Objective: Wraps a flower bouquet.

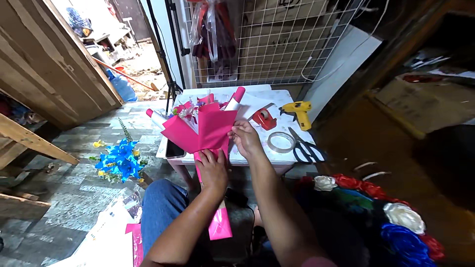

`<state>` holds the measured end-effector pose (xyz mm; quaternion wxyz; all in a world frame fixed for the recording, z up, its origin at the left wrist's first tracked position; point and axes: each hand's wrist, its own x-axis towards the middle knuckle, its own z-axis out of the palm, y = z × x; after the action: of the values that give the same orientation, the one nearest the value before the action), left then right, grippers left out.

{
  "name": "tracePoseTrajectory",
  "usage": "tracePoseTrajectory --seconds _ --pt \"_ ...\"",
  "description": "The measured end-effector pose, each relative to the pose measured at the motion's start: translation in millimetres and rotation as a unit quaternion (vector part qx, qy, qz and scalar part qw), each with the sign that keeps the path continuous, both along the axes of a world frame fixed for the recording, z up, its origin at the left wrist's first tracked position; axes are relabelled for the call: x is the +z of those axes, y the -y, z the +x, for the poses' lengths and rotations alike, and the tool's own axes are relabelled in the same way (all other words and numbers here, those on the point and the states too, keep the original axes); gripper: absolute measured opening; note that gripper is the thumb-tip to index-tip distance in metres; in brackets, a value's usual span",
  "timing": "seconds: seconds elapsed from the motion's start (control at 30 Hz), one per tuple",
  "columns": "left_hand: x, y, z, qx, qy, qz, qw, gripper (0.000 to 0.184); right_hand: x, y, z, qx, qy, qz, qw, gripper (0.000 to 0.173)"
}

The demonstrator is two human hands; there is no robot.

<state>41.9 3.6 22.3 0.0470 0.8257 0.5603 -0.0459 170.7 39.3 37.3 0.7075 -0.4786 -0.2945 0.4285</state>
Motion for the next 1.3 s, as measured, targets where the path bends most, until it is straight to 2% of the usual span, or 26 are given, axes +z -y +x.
tracePoseTrajectory --seconds 0.07,0.13,0.2,0.33,0.53,0.7,0.8,1.03,1.13,1.3 --pt "-0.8 -0.5 0.0 0.001 0.003 0.000 1.000 0.080 -5.0 3.0 -2.0 -0.018 0.011 0.007 1.000 0.022" --pt "0.0 -0.9 0.1 0.004 0.000 0.000 1.000 0.080 -9.5 17.8 -4.6 -0.029 0.106 -0.049 0.993 0.029" --pt "-0.8 -0.8 0.0 0.005 -0.003 0.006 1.000 0.081 -19.3 29.9 -8.9 -0.039 0.173 -0.109 0.978 0.027" --pt "-2.9 -1.5 -0.8 0.001 -0.002 0.011 1.000 0.081 -31.3 35.4 -18.4 0.056 0.200 -0.212 0.955 0.029" --pt "-2.5 0.2 -2.3 0.000 0.017 0.032 0.999 0.074 -46.1 17.8 -31.4 0.046 0.188 -0.200 0.960 0.032" --pt "-7.4 0.7 -4.0 0.003 0.023 0.047 0.999 0.076 -49.5 13.2 -36.4 0.031 0.120 -0.174 0.977 0.032" --pt "-9.4 0.2 -1.8 0.010 0.018 0.047 0.999 0.080 -53.4 10.4 -36.4 0.036 0.122 -0.169 0.977 0.031" --pt "-12.5 -1.4 0.2 0.012 0.021 0.063 0.998 0.077 -55.1 8.3 -38.8 0.019 0.154 -0.176 0.972 0.035" --pt "-11.8 -0.3 -0.3 0.012 0.010 0.055 0.998 0.075 -58.0 5.6 -40.4 0.025 0.134 -0.168 0.976 0.037" --pt "-17.8 0.8 -4.3 0.010 0.049 0.080 0.996 0.071 -62.4 3.1 -40.1 0.016 0.097 -0.163 0.982 0.037"
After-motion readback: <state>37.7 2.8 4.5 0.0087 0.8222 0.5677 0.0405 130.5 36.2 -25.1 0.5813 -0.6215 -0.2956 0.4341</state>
